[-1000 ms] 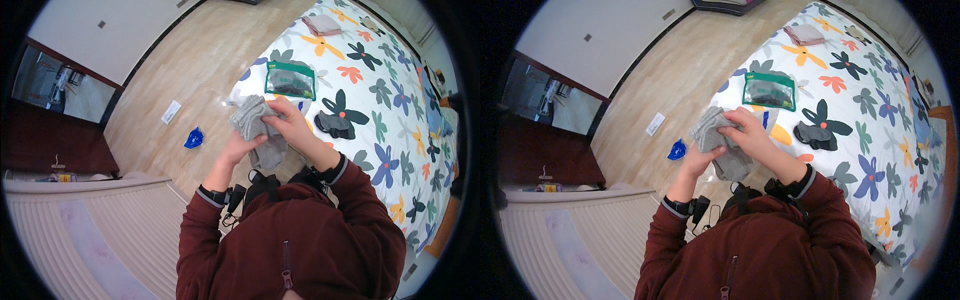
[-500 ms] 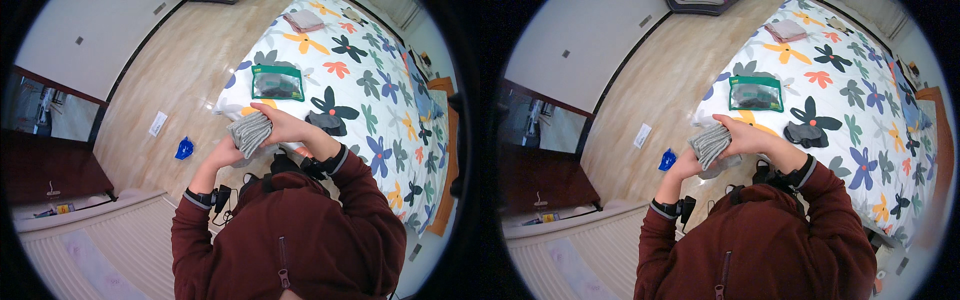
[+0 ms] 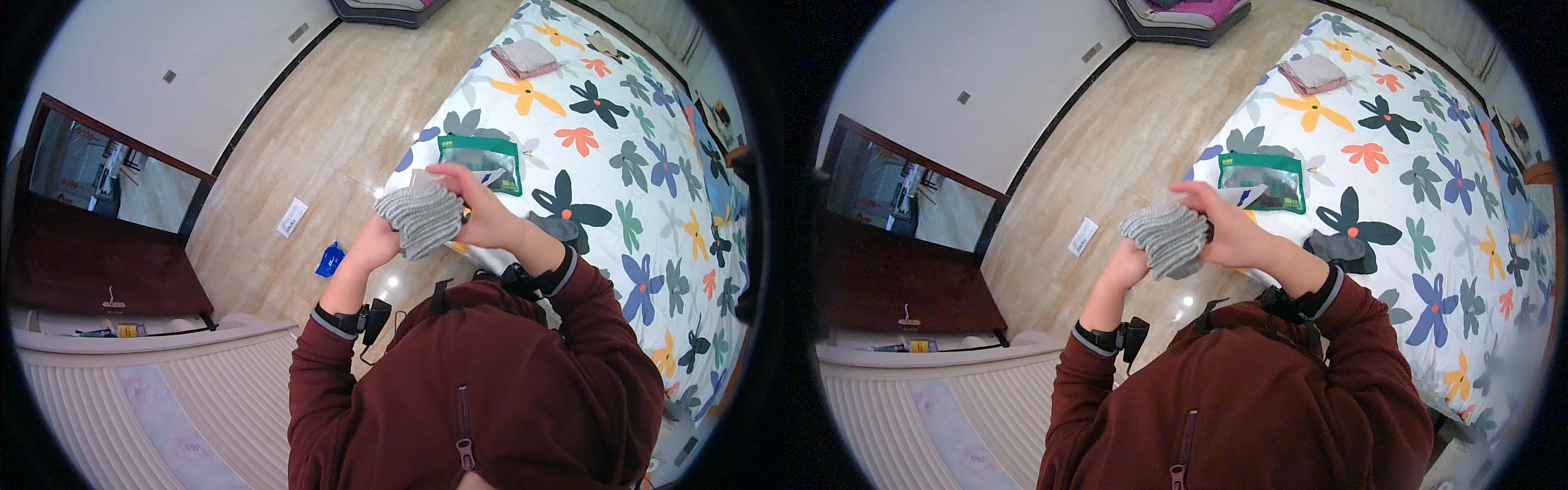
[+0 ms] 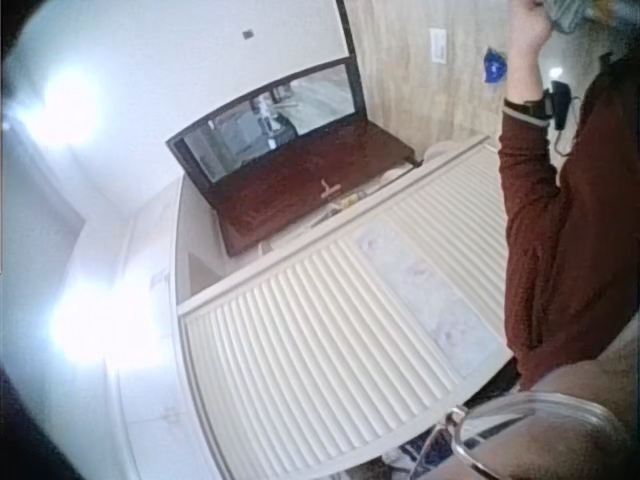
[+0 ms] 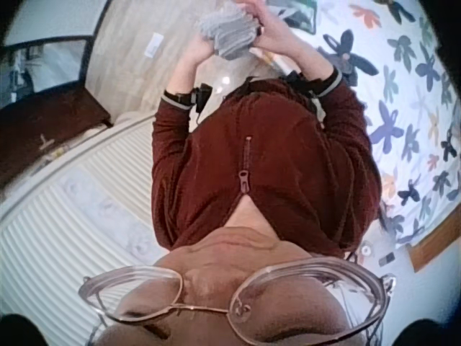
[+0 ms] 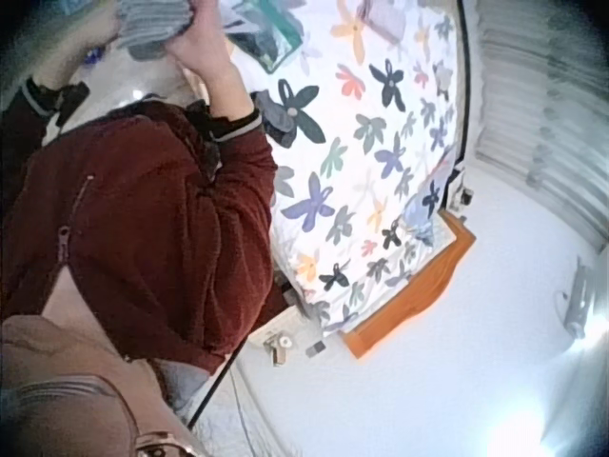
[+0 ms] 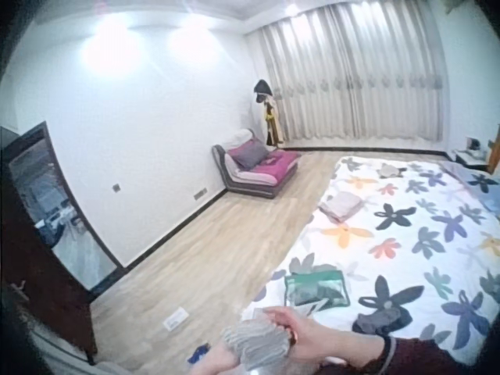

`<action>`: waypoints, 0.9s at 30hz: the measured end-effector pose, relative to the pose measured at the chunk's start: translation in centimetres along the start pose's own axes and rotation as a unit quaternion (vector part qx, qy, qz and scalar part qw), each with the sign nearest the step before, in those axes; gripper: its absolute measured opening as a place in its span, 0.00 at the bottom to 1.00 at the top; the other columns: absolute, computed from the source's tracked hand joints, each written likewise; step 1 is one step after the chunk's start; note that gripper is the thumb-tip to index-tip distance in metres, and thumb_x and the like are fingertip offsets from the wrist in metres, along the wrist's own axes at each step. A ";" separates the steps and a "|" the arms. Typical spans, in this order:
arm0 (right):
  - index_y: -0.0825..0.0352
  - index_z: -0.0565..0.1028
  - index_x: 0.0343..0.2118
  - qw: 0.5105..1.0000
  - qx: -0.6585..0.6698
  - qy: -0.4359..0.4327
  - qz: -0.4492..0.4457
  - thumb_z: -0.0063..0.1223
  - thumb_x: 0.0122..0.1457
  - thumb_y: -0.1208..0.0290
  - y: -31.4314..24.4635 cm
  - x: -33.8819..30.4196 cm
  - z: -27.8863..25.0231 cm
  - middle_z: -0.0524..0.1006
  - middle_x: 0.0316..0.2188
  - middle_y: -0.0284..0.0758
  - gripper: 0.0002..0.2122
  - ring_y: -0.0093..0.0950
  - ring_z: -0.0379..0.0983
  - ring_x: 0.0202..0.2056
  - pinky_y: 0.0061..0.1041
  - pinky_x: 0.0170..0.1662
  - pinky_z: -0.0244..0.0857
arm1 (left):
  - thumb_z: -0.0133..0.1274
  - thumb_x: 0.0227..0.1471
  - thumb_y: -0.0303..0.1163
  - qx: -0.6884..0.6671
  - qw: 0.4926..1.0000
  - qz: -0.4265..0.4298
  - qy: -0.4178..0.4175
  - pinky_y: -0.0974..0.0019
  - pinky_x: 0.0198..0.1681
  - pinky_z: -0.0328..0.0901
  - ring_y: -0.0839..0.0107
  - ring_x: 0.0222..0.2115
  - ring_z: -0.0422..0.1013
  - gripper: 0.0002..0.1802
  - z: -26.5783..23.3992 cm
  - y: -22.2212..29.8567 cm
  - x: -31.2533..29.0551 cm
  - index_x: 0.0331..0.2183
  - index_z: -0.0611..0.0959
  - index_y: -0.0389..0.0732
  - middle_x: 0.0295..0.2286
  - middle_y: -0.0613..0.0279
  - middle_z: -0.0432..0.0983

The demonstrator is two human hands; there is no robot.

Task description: The person unpacks a package of socks, places them into a plastic bag, and then places the bag on the bed. The person then retrieves several boxes from a closet, opens them, and places the contents on the bed. Finally, the person retrieves a pink container from the closet and walks out of the room.

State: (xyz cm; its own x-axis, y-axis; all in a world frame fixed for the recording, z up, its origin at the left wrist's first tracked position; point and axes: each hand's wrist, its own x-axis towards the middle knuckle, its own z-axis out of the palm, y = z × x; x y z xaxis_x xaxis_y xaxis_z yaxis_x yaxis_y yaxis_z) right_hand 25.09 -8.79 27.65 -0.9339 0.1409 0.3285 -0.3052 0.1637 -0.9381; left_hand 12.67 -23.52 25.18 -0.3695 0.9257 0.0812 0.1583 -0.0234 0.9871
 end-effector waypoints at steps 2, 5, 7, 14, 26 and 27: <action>0.67 0.64 0.44 0.999 -0.042 0.034 -0.005 0.54 0.39 0.81 0.6 0.7 -0.5 0.71 0.36 0.35 0.24 0.25 0.66 0.40 0.24 0.44 0.59 | 0.50 0.41 0.19 -0.047 0.998 -0.033 0.036 0.70 0.47 0.58 0.73 0.43 0.64 0.24 0.3 0.0 0.2 0.44 0.70 0.37 0.40 0.63 0.69; 0.68 0.64 0.43 0.996 -0.081 -0.033 0.027 0.54 0.39 0.81 1.7 1.1 -1.9 0.71 0.35 0.36 0.24 0.24 0.67 0.39 0.22 0.44 0.59 | 0.50 0.41 0.19 -0.033 0.999 -0.011 0.033 0.68 0.47 0.58 0.71 0.42 0.64 0.27 0.1 -0.3 0.9 0.47 0.66 0.36 0.40 0.64 0.68; 0.68 0.64 0.44 0.997 0.018 0.067 0.043 0.54 0.41 0.81 2.3 1.1 -2.8 0.71 0.36 0.33 0.22 0.21 0.66 0.40 0.20 0.45 0.58 | 0.48 0.43 0.19 -0.035 0.996 -0.005 0.086 0.67 0.45 0.59 0.70 0.41 0.65 0.28 -0.7 -0.4 1.1 0.49 0.63 0.36 0.40 0.63 0.68; 0.70 0.64 0.46 0.932 0.236 0.268 0.061 0.49 0.46 0.77 2.6 -0.2 -7.8 0.69 0.41 0.33 0.20 0.25 0.65 0.43 0.24 0.47 0.59 | 0.38 0.48 0.19 -0.104 0.959 -0.047 0.258 0.70 0.37 0.66 0.72 0.37 0.68 0.28 -5.1 -1.0 1.2 0.53 0.57 0.38 0.39 0.60 0.68; 0.69 0.60 0.50 0.975 0.199 0.027 0.093 0.53 0.41 0.83 3.4 0.9 -3.7 0.67 0.44 0.30 0.28 0.22 0.62 0.46 0.22 0.51 0.53 | 0.43 0.46 0.18 -0.105 0.933 -0.006 0.343 0.68 0.33 0.68 0.69 0.32 0.69 0.47 -6.2 0.5 1.9 0.54 0.28 0.46 0.36 0.52 0.69; 0.68 0.60 0.50 0.978 0.178 0.012 0.109 0.53 0.41 0.84 3.2 1.1 -3.3 0.67 0.44 0.30 0.29 0.22 0.61 0.46 0.22 0.51 0.53 | 0.43 0.46 0.18 -0.100 0.931 -0.003 0.352 0.68 0.32 0.68 0.68 0.32 0.69 0.49 -6.3 0.8 1.9 0.53 0.25 0.46 0.36 0.51 0.69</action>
State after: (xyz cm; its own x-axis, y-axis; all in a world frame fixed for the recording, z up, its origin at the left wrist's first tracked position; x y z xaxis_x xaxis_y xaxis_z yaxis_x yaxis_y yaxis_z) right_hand 23.69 -4.93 25.42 -0.9808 0.1578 0.1148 -0.1486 -0.2227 -0.9635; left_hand 6.36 -24.18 27.04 -0.8892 0.4511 0.0757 0.0062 -0.1536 0.9881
